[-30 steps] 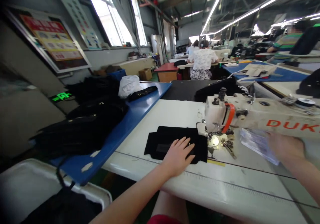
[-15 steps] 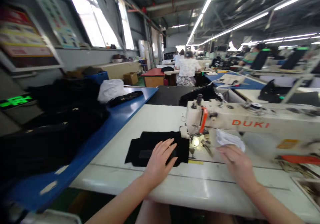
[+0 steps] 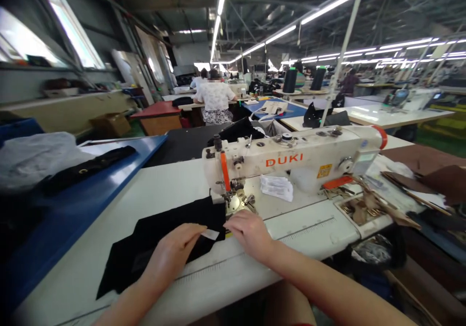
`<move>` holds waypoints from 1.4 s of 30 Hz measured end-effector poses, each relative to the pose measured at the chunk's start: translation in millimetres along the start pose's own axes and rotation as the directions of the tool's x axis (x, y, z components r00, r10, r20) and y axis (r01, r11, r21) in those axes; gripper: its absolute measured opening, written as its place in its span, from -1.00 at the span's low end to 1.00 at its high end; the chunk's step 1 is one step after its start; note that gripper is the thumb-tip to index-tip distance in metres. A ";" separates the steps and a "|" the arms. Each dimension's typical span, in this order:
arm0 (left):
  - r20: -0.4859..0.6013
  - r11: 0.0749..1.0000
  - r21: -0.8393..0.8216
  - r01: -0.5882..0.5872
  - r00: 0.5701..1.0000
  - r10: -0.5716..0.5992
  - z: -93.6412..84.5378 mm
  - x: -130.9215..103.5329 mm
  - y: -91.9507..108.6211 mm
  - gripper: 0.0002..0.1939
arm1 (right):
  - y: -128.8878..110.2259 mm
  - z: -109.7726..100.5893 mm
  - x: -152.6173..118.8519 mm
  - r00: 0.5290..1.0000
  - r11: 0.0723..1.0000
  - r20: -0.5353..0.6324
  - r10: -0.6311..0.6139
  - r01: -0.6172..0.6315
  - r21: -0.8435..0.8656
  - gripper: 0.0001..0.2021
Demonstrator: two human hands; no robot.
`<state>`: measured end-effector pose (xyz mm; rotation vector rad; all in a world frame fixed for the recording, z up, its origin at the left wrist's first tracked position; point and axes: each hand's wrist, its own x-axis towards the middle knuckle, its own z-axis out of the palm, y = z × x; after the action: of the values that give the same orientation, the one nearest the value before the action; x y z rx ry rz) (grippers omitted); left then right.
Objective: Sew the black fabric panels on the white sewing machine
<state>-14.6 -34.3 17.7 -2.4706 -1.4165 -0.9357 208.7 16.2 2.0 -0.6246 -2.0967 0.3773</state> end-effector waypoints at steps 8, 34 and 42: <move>0.124 0.960 0.188 -0.207 0.975 0.186 19.1 23.5 -29.4 -0.67 | -2.7 2.9 -7.9 0.972 0.986 0.229 -0.052 0.087 -0.146 -0.79; 0.294 0.927 0.190 -0.324 0.919 0.262 38.2 33.0 -17.8 -0.74 | -8.7 8.2 -13.8 0.910 0.961 0.413 0.014 0.103 -0.258 -0.73; 0.283 0.946 0.131 -0.297 0.926 0.252 39.0 32.6 -18.2 -0.74 | -8.3 7.9 -14.6 0.911 0.967 0.411 0.019 0.088 -0.239 -0.74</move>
<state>-0.4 15.5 2.3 -2.6398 -1.1132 -0.4229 206.7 0.9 -8.2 -0.7005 -2.5859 0.2346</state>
